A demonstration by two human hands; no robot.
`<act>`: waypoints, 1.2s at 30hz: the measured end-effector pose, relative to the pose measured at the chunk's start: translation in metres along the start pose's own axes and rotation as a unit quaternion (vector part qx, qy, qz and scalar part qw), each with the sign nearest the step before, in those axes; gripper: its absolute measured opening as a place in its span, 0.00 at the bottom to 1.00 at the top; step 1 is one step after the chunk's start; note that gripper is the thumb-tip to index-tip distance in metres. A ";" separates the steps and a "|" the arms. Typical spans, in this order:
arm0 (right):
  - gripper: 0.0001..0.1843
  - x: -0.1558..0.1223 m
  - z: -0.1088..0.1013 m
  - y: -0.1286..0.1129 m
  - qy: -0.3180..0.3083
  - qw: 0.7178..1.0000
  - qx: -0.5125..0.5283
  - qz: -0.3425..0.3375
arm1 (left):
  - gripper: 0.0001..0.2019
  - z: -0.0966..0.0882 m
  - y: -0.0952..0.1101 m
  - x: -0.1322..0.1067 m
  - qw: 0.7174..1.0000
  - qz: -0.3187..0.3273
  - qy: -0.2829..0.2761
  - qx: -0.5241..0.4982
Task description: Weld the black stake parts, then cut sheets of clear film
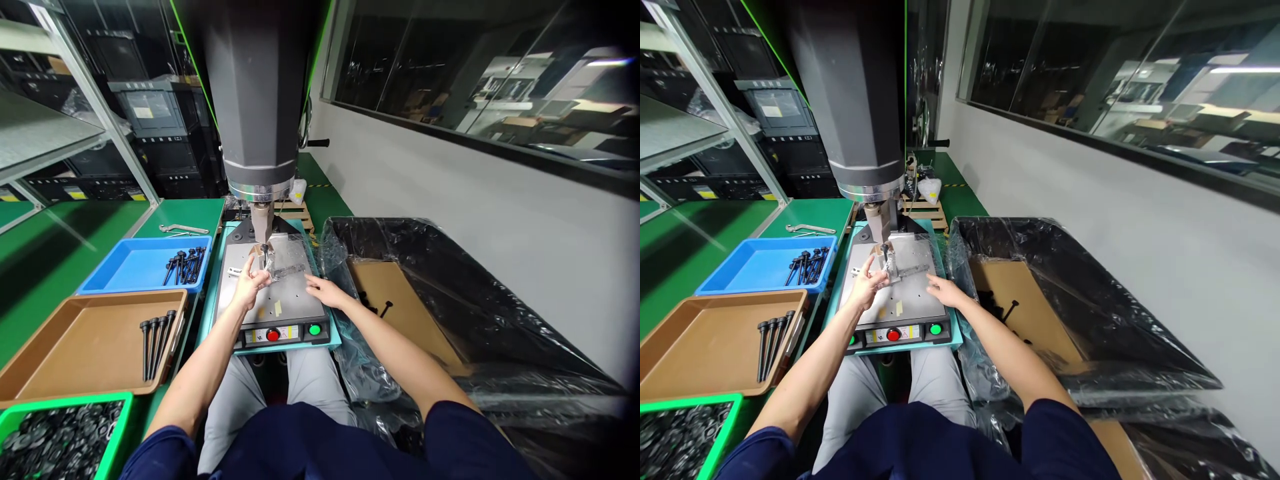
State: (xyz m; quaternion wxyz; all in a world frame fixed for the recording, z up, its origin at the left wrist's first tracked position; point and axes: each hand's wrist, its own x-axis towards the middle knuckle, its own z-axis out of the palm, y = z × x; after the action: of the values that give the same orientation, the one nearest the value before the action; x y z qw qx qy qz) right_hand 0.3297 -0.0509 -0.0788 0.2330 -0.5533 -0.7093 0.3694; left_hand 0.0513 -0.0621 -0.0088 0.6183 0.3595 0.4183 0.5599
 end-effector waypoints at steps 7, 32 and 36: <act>0.17 -0.005 -0.002 -0.002 -0.013 0.994 -0.104 -0.027 | 0.50 0.002 0.000 -0.007 0.999 -0.031 -0.003 0.023; 0.27 -0.142 0.072 -0.023 0.148 0.988 -0.028 0.025 | 0.35 -0.145 -0.095 -0.128 0.830 0.136 0.259 0.476; 0.34 -0.135 0.124 0.023 0.283 0.948 -0.021 0.143 | 0.38 -0.152 -0.106 -0.125 0.823 0.118 0.255 0.493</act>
State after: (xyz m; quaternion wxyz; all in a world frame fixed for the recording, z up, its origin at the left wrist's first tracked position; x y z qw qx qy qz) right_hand 0.2896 -0.2105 -0.1628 0.3573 -0.7356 -0.5350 0.2124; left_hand -0.0500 -0.2021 -0.1507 0.1588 0.5074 0.7359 0.4193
